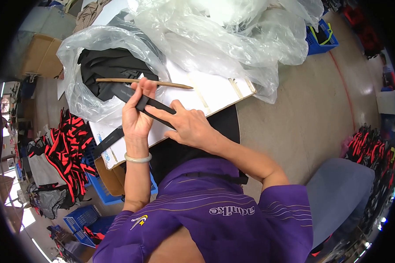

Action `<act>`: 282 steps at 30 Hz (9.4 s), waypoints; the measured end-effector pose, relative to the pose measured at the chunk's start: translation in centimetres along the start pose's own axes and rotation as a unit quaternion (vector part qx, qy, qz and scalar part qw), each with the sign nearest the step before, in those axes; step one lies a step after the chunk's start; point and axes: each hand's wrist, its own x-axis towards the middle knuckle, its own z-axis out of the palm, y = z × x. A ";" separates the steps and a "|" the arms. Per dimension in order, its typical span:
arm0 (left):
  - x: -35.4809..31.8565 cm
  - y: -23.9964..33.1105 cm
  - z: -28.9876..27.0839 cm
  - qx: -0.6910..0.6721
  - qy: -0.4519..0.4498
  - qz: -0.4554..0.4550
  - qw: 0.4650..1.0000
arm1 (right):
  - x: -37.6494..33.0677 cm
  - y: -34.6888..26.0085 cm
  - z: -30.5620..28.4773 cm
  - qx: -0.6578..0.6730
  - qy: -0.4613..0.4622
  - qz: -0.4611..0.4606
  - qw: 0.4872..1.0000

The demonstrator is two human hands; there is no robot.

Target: Assembling black foam grips and components onto wooden sticks at a manufacturing facility workbench.

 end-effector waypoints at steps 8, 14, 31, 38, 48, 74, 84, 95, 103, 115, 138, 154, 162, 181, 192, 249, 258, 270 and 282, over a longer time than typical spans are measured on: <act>-0.7 0.4 0.8 0.058 -0.080 -0.033 0.995 | 3.1 0.3 1.3 -0.040 0.033 -0.070 0.996; -1.9 0.3 3.0 0.324 -0.107 0.094 0.935 | 1.1 0.1 1.1 -0.049 0.056 -0.063 0.995; -2.6 1.7 5.2 0.226 -0.212 0.060 0.949 | 2.2 0.0 0.0 0.006 0.185 -0.242 0.952; -4.1 0.6 5.8 0.607 -0.202 0.192 0.745 | 1.1 -0.9 -7.3 0.154 0.302 -0.228 0.913; -5.5 0.2 4.8 0.577 -0.265 0.070 0.770 | 4.1 -4.3 -10.4 0.230 0.042 -0.319 0.918; -5.4 2.1 5.9 0.671 -0.336 0.205 0.629 | 2.5 -5.4 -11.6 0.096 0.013 -0.289 0.953; -5.9 0.9 5.0 0.666 -0.269 0.249 0.650 | 2.5 -6.2 -11.2 0.048 0.013 -0.317 0.947; -7.0 -0.4 5.2 0.623 -0.304 0.168 0.701 | 2.6 -6.4 -11.0 0.167 0.060 -0.251 0.952; -7.7 -2.0 3.8 0.426 -0.245 -0.139 0.860 | 6.5 -5.0 -9.4 0.353 0.085 -0.016 0.932; -2.6 -1.5 3.2 0.192 -0.223 -0.242 0.924 | 13.1 0.1 -6.6 0.497 0.083 0.064 0.862; -1.0 -0.2 2.3 0.328 -0.164 -0.123 0.922 | 14.0 0.9 -5.3 0.451 0.113 0.074 0.882; -1.9 -0.6 1.4 0.404 -0.090 -0.072 0.908 | 13.0 2.5 -5.9 0.406 0.024 0.065 0.911; -2.7 -0.6 3.3 0.117 -0.187 -0.194 0.956 | 11.8 3.4 -5.9 0.612 -0.070 -0.012 0.788; -0.8 3.0 1.8 0.222 -0.131 0.089 0.962 | 5.3 1.3 -0.3 0.444 0.011 0.054 0.895; 1.2 -0.1 3.8 0.173 -0.089 0.131 0.972 | 3.8 1.1 0.5 0.134 0.280 -0.101 0.945; -2.8 -0.5 5.3 0.301 -0.188 0.112 0.928 | 5.1 0.8 -8.0 0.534 -0.033 0.032 0.844; -1.3 -2.3 5.7 0.366 -0.127 0.115 0.915 | 3.1 1.8 -8.1 0.070 0.159 -0.190 0.966; -2.1 -2.1 5.6 0.370 -0.160 0.132 0.906 | 2.9 1.0 -8.5 0.188 0.155 -0.128 0.961; -2.4 0.0 4.0 0.321 -0.244 0.101 0.909 | 3.1 0.4 -7.8 0.587 -0.073 0.021 0.806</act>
